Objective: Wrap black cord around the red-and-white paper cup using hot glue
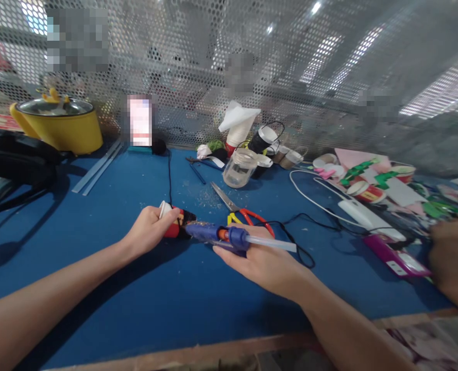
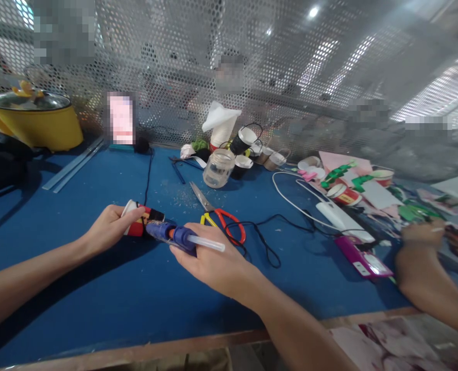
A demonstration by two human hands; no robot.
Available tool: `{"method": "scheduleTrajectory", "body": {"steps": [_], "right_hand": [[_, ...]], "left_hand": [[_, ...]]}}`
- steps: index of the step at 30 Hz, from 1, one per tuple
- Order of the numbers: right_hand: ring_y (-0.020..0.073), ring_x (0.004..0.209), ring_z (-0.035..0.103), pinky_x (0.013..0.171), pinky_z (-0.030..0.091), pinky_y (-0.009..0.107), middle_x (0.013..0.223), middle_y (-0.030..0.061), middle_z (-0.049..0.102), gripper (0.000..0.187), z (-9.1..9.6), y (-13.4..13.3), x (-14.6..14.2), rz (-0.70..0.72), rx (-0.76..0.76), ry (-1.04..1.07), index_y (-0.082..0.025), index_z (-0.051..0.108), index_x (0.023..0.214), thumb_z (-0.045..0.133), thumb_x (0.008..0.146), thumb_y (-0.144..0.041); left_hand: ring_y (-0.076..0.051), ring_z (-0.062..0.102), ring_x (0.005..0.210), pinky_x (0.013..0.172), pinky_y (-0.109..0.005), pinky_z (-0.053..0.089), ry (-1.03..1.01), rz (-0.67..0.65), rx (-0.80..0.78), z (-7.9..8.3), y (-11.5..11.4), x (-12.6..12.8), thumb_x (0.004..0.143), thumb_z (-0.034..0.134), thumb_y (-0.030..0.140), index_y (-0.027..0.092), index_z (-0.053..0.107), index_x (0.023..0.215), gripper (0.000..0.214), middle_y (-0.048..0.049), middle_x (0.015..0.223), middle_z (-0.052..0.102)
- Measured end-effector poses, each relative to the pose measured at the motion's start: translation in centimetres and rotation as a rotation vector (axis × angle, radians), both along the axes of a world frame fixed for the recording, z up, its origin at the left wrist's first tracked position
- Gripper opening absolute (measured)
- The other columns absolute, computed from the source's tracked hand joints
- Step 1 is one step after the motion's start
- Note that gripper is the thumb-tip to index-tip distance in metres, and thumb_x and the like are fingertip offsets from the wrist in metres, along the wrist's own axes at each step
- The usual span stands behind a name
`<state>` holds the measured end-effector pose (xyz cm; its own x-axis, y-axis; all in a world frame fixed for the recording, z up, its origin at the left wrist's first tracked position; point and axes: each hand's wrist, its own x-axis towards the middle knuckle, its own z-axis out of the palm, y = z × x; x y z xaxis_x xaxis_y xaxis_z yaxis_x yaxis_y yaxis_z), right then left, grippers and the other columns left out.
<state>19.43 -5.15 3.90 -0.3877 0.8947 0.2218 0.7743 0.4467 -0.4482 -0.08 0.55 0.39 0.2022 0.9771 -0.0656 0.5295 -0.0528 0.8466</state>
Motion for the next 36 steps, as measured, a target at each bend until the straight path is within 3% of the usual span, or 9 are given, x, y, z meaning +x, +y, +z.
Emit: {"method": "scheduleTrajectory", "body": {"steps": [14,21,28,36], "right_hand": [[0.0113,0.055,0.051,0.051,0.038,0.021,0.062,-0.0003,0.055,0.014,0.13,0.06,0.20,-0.021,-0.061,0.006,-0.018,0.051,0.065,0.046,0.073,-0.028],[0.0149,0.067,0.055,0.060,0.040,0.024,0.072,0.0022,0.060,0.017,0.30,0.26,0.34,-0.075,-0.063,-0.027,-0.018,0.055,0.073,0.045,0.074,-0.031],[0.0131,0.050,0.052,0.052,0.039,0.024,0.047,-0.0024,0.051,0.021,0.39,0.72,0.44,-0.137,-0.147,0.011,-0.017,0.053,0.067,0.043,0.075,-0.034],[0.0118,0.044,0.050,0.051,0.039,0.023,0.041,-0.0049,0.047,0.020,0.62,0.44,0.64,-0.110,-0.179,0.059,-0.019,0.054,0.071,0.042,0.075,-0.034]], "left_hand": [[-0.005,0.017,0.039,0.036,-0.020,0.014,0.000,-0.019,0.048,0.28,-0.41,0.15,0.070,0.038,0.043,0.018,0.025,0.042,0.041,0.0060,0.043,0.020],[-0.005,0.022,0.041,0.039,-0.020,0.018,0.023,-0.085,0.118,0.33,-0.65,0.13,0.073,0.036,0.041,0.017,0.028,0.043,0.039,0.0056,0.044,0.025],[-0.006,0.026,0.044,0.041,-0.020,0.021,0.051,-0.182,0.243,0.36,-0.85,0.06,0.076,0.035,0.035,0.016,0.030,0.044,0.037,0.0045,0.046,0.029],[-0.006,0.028,0.043,0.043,-0.020,0.023,0.059,-0.188,0.254,0.34,-0.82,0.00,0.076,0.034,0.034,0.016,0.031,0.044,0.038,0.0045,0.045,0.031]]}}
